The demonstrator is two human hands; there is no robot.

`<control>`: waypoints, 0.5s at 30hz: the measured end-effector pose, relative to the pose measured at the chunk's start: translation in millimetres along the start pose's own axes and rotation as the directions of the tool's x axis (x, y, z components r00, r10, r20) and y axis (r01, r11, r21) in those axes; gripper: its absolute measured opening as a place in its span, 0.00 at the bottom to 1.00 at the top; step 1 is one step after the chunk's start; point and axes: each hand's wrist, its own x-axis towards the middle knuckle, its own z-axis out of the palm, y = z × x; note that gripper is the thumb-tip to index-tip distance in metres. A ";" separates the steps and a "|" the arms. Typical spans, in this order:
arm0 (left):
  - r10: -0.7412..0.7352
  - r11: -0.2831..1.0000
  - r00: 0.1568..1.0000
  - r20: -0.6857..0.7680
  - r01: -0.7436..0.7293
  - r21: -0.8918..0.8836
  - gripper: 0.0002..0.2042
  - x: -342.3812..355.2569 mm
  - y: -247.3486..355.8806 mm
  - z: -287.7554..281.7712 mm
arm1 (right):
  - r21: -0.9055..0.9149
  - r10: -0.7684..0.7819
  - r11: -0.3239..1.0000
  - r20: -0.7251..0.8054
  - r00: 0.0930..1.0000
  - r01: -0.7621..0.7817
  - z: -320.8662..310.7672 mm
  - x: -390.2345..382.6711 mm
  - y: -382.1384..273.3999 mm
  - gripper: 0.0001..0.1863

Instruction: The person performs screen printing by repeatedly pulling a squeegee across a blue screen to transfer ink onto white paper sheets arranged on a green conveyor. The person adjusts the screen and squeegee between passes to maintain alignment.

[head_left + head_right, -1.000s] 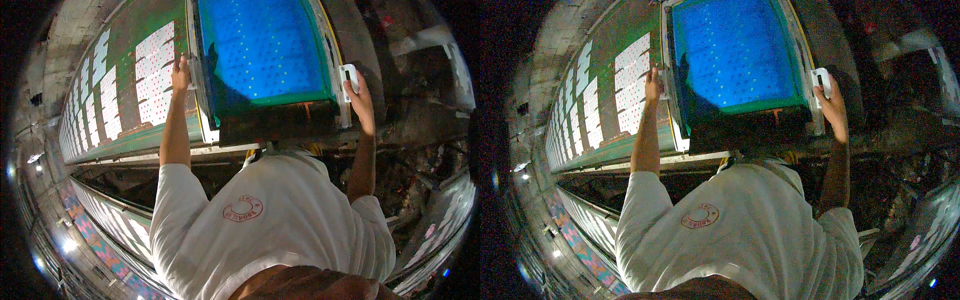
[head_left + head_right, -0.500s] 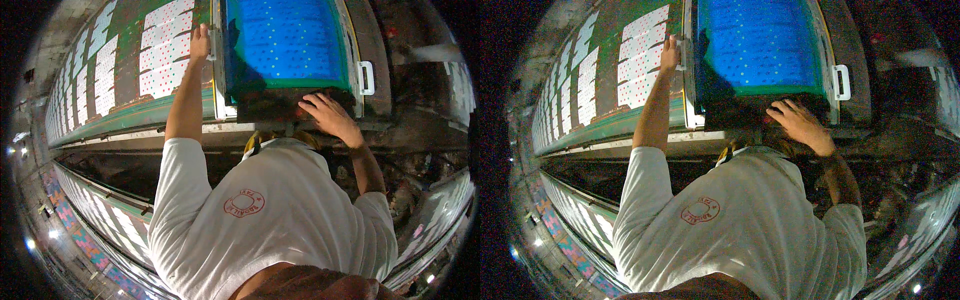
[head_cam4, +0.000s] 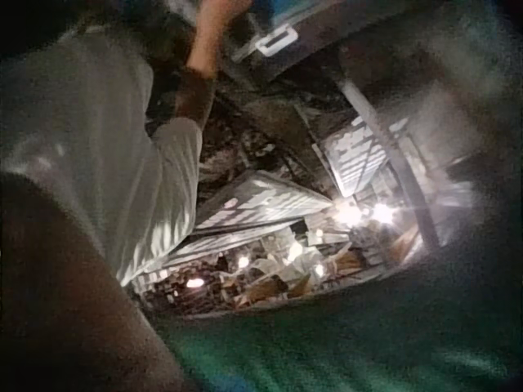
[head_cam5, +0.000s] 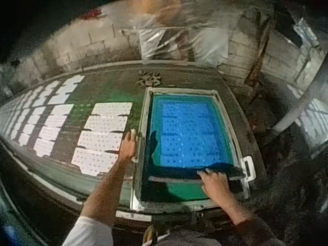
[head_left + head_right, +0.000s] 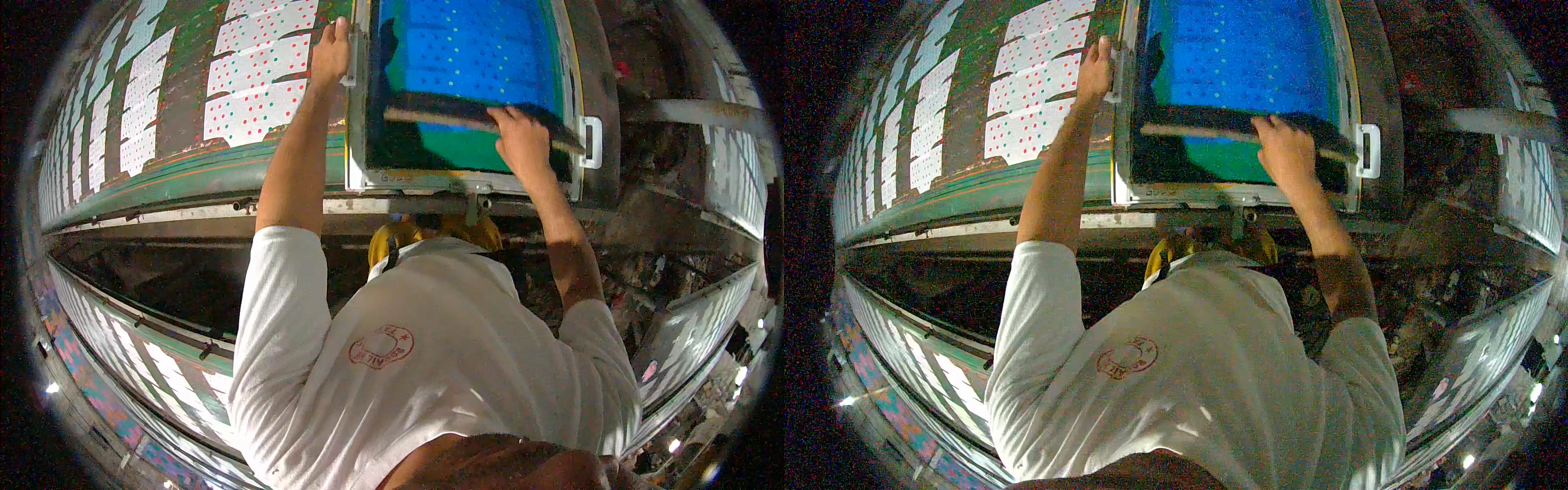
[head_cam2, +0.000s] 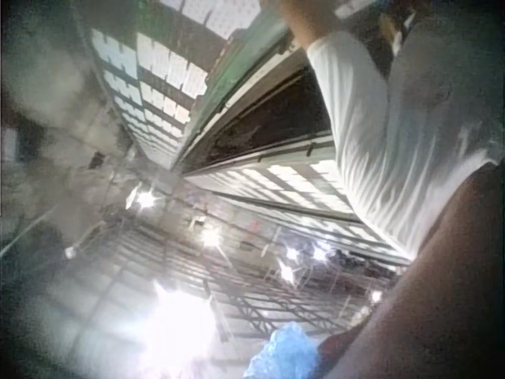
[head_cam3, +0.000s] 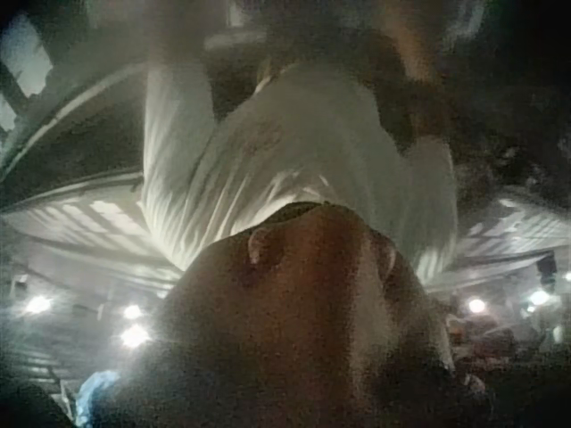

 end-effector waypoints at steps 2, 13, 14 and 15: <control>-0.014 1.000 1.000 -0.001 0.014 0.010 0.39 2.6 0.2 -1.0 | -0.033 0.002 0.999 -0.017 1.000 -0.003 1.3 51.0 13.0 0.27; -0.135 0.986 0.991 0.013 0.133 0.105 0.51 4.8 5.3 -3.1 | -0.071 -0.166 0.985 -0.144 0.975 0.158 20.2 397.5 117.2 0.12; -0.141 0.981 0.990 0.001 0.140 0.135 0.51 4.2 8.0 -4.2 | -0.052 -0.206 0.978 -0.143 0.968 0.200 22.4 420.4 126.1 0.12; -0.169 0.983 0.985 0.035 0.166 0.084 0.51 3.9 10.3 -5.2 | 0.028 -0.219 0.974 -0.112 0.969 0.223 23.6 434.9 139.3 0.12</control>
